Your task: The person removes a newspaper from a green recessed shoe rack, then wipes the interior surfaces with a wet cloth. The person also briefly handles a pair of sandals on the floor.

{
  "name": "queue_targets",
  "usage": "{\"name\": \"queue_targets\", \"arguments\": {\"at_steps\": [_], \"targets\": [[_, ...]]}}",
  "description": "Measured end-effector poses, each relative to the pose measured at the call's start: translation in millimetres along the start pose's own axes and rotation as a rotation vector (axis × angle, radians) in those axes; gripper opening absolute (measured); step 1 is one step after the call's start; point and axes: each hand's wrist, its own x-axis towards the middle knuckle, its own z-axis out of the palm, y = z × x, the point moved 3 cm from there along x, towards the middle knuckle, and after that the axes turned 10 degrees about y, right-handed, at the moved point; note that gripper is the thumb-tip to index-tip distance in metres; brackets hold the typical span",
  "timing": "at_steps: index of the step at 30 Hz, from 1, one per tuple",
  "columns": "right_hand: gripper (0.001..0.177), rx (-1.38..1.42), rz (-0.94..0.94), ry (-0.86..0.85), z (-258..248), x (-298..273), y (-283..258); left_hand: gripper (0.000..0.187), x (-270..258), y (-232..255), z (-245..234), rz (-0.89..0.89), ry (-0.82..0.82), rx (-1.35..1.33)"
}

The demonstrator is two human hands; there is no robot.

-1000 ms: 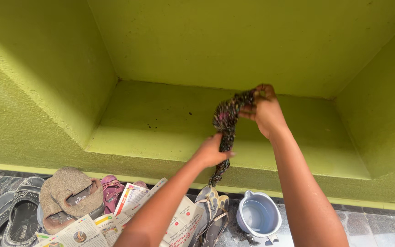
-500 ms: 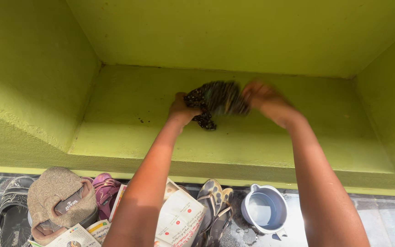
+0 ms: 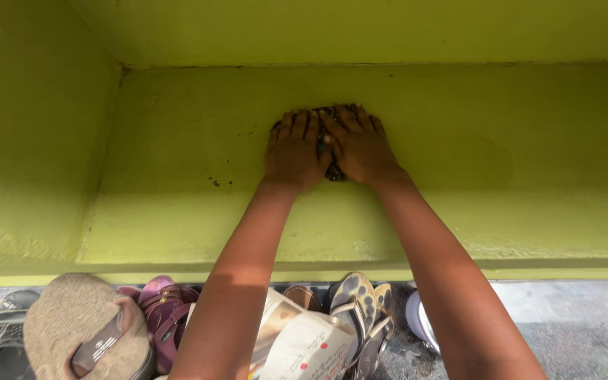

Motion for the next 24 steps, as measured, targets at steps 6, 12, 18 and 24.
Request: {"name": "queue_targets", "arguments": {"at_steps": [6, 12, 18, 24], "targets": [[0.034, -0.066, -0.086, 0.474, 24, 88, 12, 0.054, 75, -24, -1, 0.026, 0.389, 0.196], [0.020, -0.019, -0.175, 0.491, 29, 113, 44, 0.031, 127, -10, 28, -0.114, 0.309, 0.012], [0.019, -0.078, -0.058, 0.438, 25, 110, 83, 0.013, 160, 37, 59, -0.131, 0.283, 0.083], [0.028, -0.087, 0.146, 0.399, -13, 73, 144, 0.035, 172, 103, 101, 0.083, 0.292, -0.059]]}}
